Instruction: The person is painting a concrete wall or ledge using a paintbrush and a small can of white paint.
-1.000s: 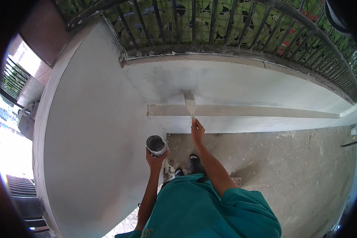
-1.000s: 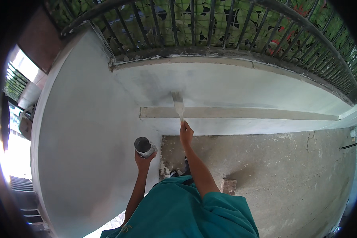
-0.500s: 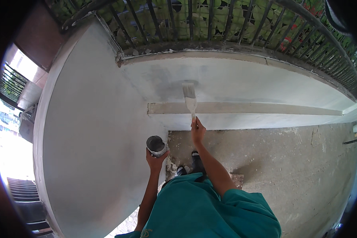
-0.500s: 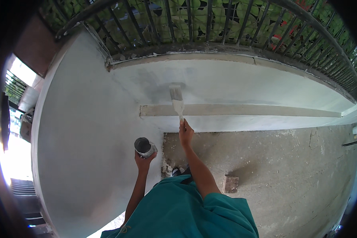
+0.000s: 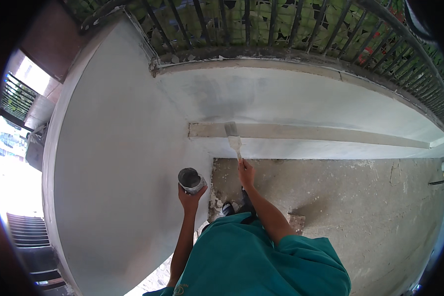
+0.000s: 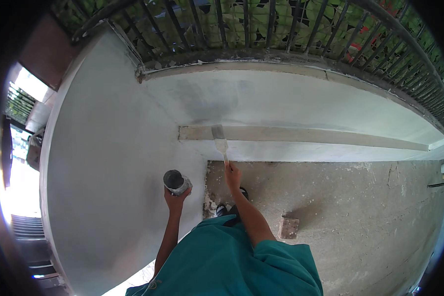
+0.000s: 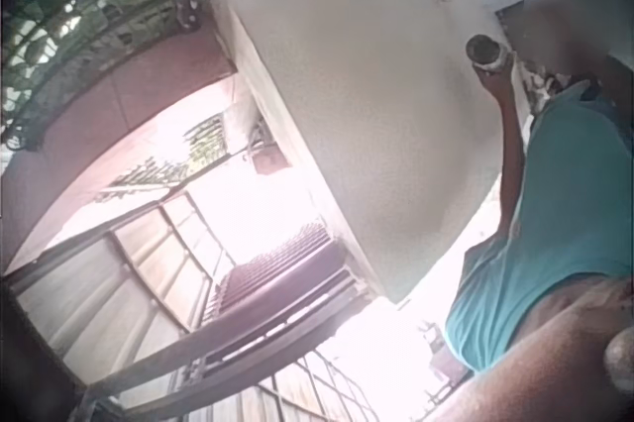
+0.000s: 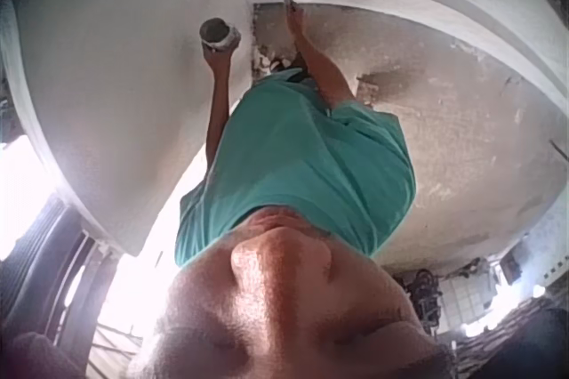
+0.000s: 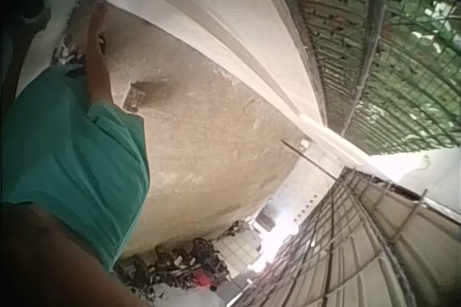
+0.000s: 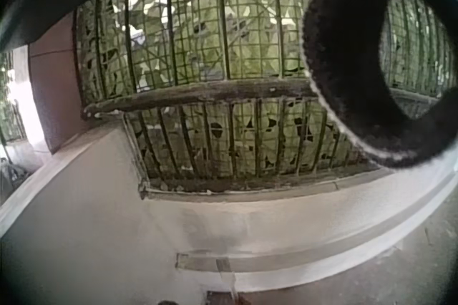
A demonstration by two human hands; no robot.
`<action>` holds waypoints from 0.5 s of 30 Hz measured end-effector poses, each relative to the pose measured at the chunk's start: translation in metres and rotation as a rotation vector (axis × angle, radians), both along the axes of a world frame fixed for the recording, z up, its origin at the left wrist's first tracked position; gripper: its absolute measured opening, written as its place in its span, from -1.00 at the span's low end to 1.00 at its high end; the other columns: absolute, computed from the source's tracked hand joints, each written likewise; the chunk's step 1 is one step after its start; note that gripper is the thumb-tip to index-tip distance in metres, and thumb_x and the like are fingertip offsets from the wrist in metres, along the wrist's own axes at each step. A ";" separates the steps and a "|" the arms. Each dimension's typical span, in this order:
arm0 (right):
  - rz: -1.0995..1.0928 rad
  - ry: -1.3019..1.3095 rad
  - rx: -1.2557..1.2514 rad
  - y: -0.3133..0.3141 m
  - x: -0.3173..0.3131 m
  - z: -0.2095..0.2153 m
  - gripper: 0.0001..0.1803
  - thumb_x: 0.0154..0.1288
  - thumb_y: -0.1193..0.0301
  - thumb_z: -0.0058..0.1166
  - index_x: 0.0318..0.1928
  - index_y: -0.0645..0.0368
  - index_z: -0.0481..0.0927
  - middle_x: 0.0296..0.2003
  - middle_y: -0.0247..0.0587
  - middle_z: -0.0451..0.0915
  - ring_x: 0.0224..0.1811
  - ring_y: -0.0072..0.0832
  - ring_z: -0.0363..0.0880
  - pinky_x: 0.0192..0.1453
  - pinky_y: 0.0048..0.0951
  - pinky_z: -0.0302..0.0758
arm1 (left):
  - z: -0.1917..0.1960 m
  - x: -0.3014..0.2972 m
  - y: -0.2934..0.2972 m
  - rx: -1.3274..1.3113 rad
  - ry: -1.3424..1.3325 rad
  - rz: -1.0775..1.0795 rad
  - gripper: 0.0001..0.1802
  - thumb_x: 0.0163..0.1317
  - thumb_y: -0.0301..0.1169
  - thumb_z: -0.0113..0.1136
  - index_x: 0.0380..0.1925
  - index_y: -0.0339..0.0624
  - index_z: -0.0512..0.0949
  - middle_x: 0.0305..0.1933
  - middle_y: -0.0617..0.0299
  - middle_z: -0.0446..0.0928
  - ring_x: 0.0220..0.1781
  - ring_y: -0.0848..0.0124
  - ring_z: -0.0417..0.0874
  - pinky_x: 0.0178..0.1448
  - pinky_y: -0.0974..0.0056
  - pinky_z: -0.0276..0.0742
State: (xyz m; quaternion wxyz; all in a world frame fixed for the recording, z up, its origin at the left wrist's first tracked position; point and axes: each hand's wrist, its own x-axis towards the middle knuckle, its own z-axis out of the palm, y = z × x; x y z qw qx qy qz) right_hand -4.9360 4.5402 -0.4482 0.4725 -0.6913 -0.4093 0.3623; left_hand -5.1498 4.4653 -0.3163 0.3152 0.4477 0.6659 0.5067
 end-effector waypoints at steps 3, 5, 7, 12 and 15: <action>0.050 0.004 0.032 0.000 -0.001 0.024 -0.61 0.41 0.13 -0.05 -0.32 0.22 0.58 -0.66 -0.33 0.44 -0.60 -0.62 0.40 -0.49 -0.43 0.32 | 0.003 0.009 0.003 0.012 -0.035 -0.018 -0.19 -0.32 -0.34 0.64 0.01 -0.25 0.43 -0.06 0.12 0.56 -0.04 0.28 0.60 0.05 0.21 0.52; 0.057 0.022 0.061 0.009 0.000 0.041 -0.61 0.42 0.13 -0.06 -0.33 0.22 0.57 -0.66 -0.33 0.44 -0.60 -0.63 0.40 -0.49 -0.43 0.32 | 0.004 0.012 0.003 0.005 -0.054 -0.027 -0.18 -0.33 -0.32 0.65 0.00 -0.25 0.43 -0.06 0.11 0.57 -0.04 0.28 0.60 0.04 0.21 0.52; 0.067 -0.008 0.162 0.019 0.001 0.053 -0.61 0.42 0.14 -0.06 -0.32 0.23 0.57 -0.66 -0.31 0.43 -0.60 -0.60 0.40 -0.48 -0.42 0.33 | 0.002 0.011 0.001 -0.002 -0.061 -0.037 -0.16 -0.34 -0.31 0.66 0.01 -0.26 0.42 -0.06 0.11 0.57 -0.04 0.27 0.61 0.04 0.20 0.53; -0.022 -0.129 -0.074 0.031 0.022 0.018 -0.64 0.36 0.18 0.00 -0.23 0.27 0.59 -0.55 -0.03 0.55 -0.53 -0.18 0.49 -0.37 -0.26 0.41 | 0.008 0.026 0.007 0.023 -0.077 -0.052 -0.16 -0.34 -0.30 0.65 0.00 -0.27 0.42 -0.07 0.10 0.58 -0.05 0.26 0.61 0.04 0.21 0.53; 0.059 -0.258 -0.129 0.006 0.014 0.009 -0.61 0.37 0.14 -0.02 -0.25 0.28 0.58 -0.49 0.03 0.57 -0.47 -0.07 0.48 -0.34 -0.24 0.40 | 0.007 0.021 0.004 0.027 -0.085 -0.022 -0.17 -0.34 -0.28 0.65 0.00 -0.27 0.43 -0.08 0.09 0.58 -0.05 0.26 0.62 0.05 0.20 0.52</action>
